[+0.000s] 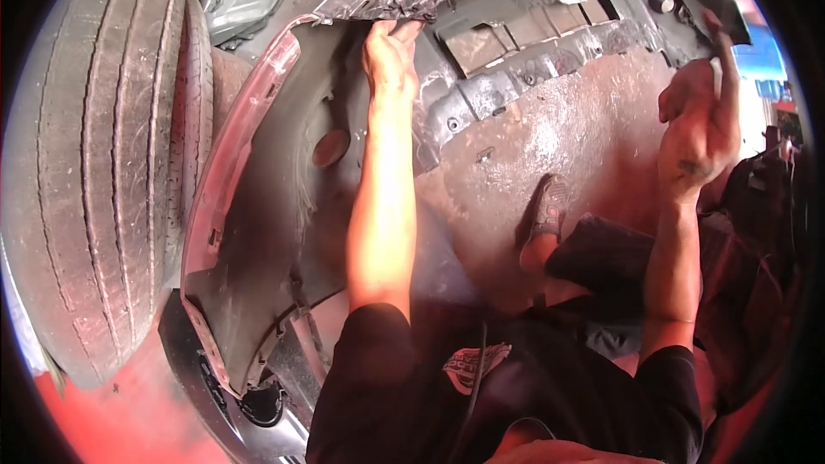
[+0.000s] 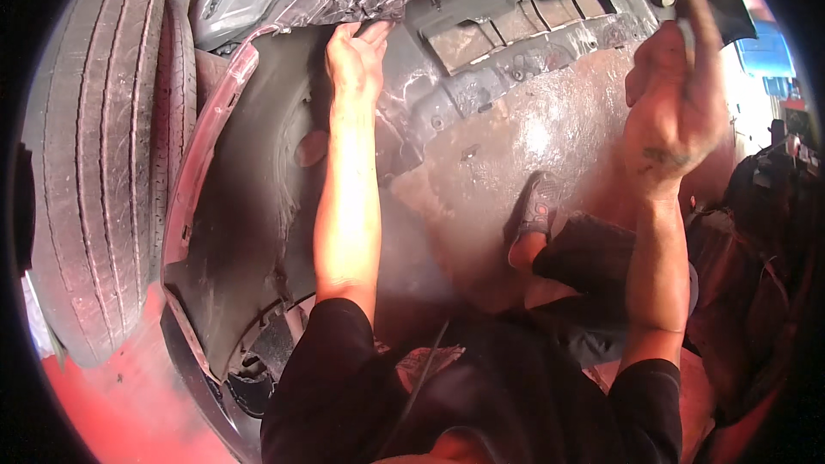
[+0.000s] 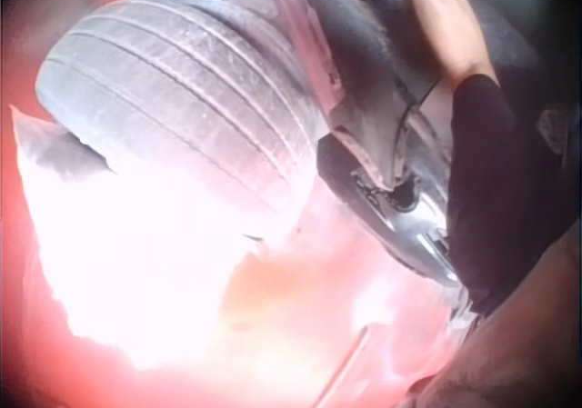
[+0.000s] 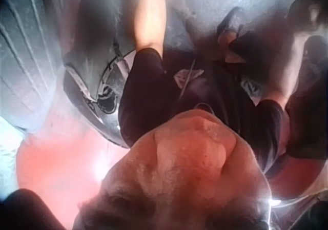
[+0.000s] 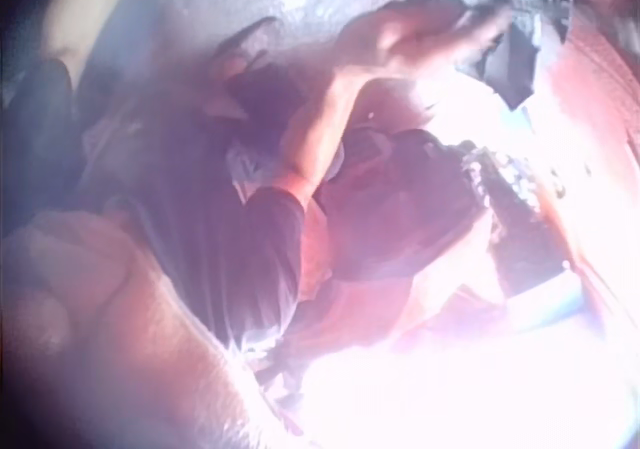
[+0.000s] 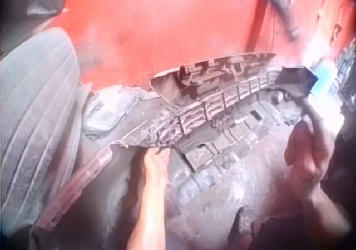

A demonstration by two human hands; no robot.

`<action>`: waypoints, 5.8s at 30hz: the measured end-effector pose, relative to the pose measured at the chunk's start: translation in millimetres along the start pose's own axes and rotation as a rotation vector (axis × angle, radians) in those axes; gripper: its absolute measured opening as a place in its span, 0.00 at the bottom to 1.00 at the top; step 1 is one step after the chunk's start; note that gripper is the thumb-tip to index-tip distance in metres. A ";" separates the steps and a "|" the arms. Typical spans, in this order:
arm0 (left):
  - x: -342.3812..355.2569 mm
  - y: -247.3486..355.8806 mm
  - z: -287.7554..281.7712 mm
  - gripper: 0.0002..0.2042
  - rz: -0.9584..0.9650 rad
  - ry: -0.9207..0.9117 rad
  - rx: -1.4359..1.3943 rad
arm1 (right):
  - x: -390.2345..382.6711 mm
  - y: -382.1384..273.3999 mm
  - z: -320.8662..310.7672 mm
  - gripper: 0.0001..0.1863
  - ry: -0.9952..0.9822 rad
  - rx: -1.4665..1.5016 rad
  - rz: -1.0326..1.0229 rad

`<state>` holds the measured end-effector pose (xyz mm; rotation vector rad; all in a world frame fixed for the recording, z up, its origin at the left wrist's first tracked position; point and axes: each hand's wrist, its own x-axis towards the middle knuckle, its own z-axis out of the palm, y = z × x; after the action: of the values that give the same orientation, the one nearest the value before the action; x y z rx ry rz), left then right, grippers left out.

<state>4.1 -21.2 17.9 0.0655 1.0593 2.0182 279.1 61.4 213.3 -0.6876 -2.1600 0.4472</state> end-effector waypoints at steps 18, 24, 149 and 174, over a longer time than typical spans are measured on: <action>5.2 -5.9 15.6 0.34 -0.023 0.023 -0.020 | -52.1 67.1 36.5 0.17 -0.912 -0.530 -0.010; 7.8 -1.3 -1.5 0.34 -0.015 0.005 -0.045 | 10.2 24.1 11.4 0.19 0.004 0.110 0.035; 10.0 -7.0 11.3 0.16 0.006 -0.158 0.255 | -55.9 51.7 216.2 0.23 -0.423 0.803 0.752; 21.4 -12.2 0.2 0.16 -0.089 -0.196 0.079 | 9.5 50.5 174.2 0.22 -0.526 -0.390 -0.234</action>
<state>-1.8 -2.6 2.8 0.2476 0.9990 1.8484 153.3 92.5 86.1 -0.5516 -2.8322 0.0784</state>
